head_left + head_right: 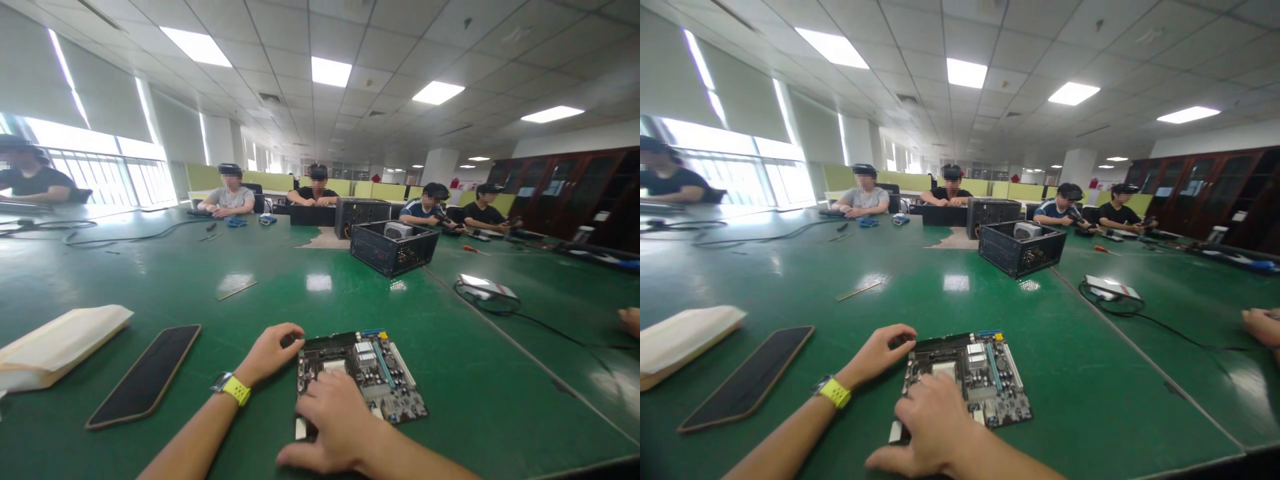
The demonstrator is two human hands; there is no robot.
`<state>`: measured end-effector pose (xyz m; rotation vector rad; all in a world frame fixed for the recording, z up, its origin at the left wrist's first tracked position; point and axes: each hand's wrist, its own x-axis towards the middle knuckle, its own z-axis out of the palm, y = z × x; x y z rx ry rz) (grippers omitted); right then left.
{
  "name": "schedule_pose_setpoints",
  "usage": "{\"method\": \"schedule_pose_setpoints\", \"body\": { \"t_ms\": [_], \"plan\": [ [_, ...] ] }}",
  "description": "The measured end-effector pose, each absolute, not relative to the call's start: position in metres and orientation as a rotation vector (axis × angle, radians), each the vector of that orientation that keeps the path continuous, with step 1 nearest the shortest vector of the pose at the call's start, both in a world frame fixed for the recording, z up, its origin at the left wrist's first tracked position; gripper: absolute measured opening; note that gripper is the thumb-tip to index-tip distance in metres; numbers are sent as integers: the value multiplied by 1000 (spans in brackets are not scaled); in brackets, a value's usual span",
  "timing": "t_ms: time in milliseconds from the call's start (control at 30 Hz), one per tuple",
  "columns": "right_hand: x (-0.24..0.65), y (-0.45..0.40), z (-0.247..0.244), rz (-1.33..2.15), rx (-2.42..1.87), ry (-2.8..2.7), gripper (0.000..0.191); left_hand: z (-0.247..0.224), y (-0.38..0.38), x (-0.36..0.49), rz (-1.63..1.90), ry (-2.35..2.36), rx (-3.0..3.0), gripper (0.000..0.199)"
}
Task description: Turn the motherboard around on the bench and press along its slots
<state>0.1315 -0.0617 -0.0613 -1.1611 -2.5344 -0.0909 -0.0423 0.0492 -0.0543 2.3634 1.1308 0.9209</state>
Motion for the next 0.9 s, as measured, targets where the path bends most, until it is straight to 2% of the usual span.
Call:
{"method": "schedule_pose_setpoints", "body": {
  "t_ms": [300, 400, 533, 600, 900],
  "plan": [
    [159, -38, -50, -133, -1283, -2551, 42, -56, 52, -45, 978, 1157, 2345, 20],
    [199, -15, -41, -167, -1582, -2393, 39, -56, 52, -45, 977, 1155, 2347, 19],
    [259, 16, -37, -254, -2214, -1920, 33, -57, 52, -44, 972, 1157, 2347, 19],
    [282, 27, -38, -262, -2362, -1774, 34, -57, 52, -43, 968, 1166, 2345, 18],
    [302, 32, -39, -152, -2477, -1664, 37, -57, 54, -45, 956, 1217, 2356, 18]
  ]
}}
